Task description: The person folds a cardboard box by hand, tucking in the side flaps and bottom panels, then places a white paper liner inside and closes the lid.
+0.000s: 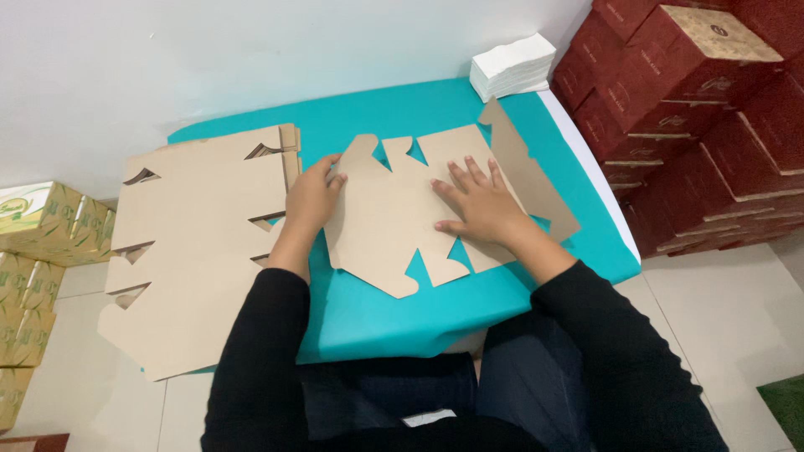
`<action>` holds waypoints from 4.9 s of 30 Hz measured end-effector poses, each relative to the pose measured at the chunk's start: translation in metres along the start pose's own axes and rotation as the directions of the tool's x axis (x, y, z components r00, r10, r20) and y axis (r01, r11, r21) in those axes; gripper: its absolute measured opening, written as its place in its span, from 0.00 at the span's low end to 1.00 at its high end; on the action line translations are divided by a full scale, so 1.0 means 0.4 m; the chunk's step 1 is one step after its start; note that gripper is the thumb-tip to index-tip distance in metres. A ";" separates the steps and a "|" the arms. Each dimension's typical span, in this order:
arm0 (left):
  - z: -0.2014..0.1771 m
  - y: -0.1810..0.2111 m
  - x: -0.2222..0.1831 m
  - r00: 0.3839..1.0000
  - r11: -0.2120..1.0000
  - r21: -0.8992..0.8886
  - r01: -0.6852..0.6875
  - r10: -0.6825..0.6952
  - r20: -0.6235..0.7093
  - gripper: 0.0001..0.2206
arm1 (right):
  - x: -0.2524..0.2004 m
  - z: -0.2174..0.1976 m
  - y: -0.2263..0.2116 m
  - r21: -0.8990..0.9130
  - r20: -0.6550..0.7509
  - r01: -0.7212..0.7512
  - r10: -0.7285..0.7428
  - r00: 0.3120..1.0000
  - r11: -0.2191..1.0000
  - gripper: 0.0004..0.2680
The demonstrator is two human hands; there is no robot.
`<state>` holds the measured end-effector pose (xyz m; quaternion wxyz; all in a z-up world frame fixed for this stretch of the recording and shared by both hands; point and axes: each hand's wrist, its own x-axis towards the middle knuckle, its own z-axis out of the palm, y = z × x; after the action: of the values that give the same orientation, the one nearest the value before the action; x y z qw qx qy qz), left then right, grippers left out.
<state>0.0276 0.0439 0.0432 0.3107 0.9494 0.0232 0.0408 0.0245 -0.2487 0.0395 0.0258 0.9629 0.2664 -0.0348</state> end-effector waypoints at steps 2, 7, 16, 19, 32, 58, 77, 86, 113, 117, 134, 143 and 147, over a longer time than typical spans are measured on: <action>0.019 0.009 0.016 0.996 0.996 0.059 -0.068 0.071 -0.054 0.18 | 0.007 -0.014 -0.003 0.033 0.061 -0.054 0.052 0.997 0.998 0.31; 0.094 -0.057 0.044 0.994 0.991 0.109 -0.079 0.086 -0.068 0.22 | 0.030 -0.005 0.028 0.194 0.152 -0.145 0.116 0.982 0.970 0.33; 0.021 -0.017 -0.171 0.838 0.839 0.127 -0.530 0.494 0.231 0.45 | 0.068 0.036 0.054 0.161 0.110 -0.081 0.064 0.992 0.984 0.32; 0.046 -0.047 -0.178 0.823 0.811 0.178 -0.558 0.513 0.245 0.42 | 0.068 0.050 0.057 0.171 0.063 -0.064 0.054 0.997 0.983 0.32; 0.112 -0.105 -0.188 0.618 0.514 0.458 -0.725 0.779 0.104 0.17 | 0.064 0.053 0.051 0.215 0.037 -0.043 0.036 0.999 0.976 0.31; 0.117 -0.064 -0.191 0.479 0.477 0.450 -0.755 0.870 -0.117 0.06 | 0.032 0.045 -0.093 0.450 -0.408 0.633 -0.485 0.773 0.630 0.15; 0.062 -0.081 -0.173 0.956 0.921 0.319 -0.226 0.272 -0.109 0.49 | 0.085 0.086 -0.140 0.634 -0.293 0.278 -0.109 0.950 0.721 0.20; 0.057 -0.067 -0.168 0.985 0.940 0.308 -0.146 0.168 -0.044 0.52 | 0.060 0.079 -0.177 0.010 -0.519 0.576 -0.488 0.702 0.817 0.08; 0.049 0.023 -0.192 0.872 0.797 0.412 -0.441 0.489 -0.013 0.40 | -0.007 0.100 0.109 0.518 -0.255 0.217 -0.093 0.963 0.828 0.16; 0.121 0.092 -0.178 0.736 0.658 0.449 -0.604 0.677 -0.003 0.38 | -0.017 0.110 0.091 0.414 -0.354 0.275 -0.126 0.927 0.868 0.12; 0.217 0.035 -0.049 0.827 0.853 0.025 -0.521 0.497 0.262 0.24 | -0.025 0.093 0.027 0.322 -0.448 0.455 -0.289 0.846 0.830 0.03; 0.207 0.048 -0.051 0.845 0.875 -0.037 -0.483 0.477 0.241 0.35 | 0.019 0.134 0.044 0.380 -0.398 0.308 -0.146 0.906 0.872 0.05; 0.210 0.051 -0.054 0.852 0.876 -0.017 -0.483 0.474 0.221 0.38 | 0.009 0.121 0.024 0.296 -0.430 0.305 -0.159 0.889 0.905 0.07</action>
<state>0.0142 -0.0234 -0.0134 0.2727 0.9298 -0.2470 0.0117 0.0299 -0.2585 -0.0086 -0.2076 0.8987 0.3703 0.1100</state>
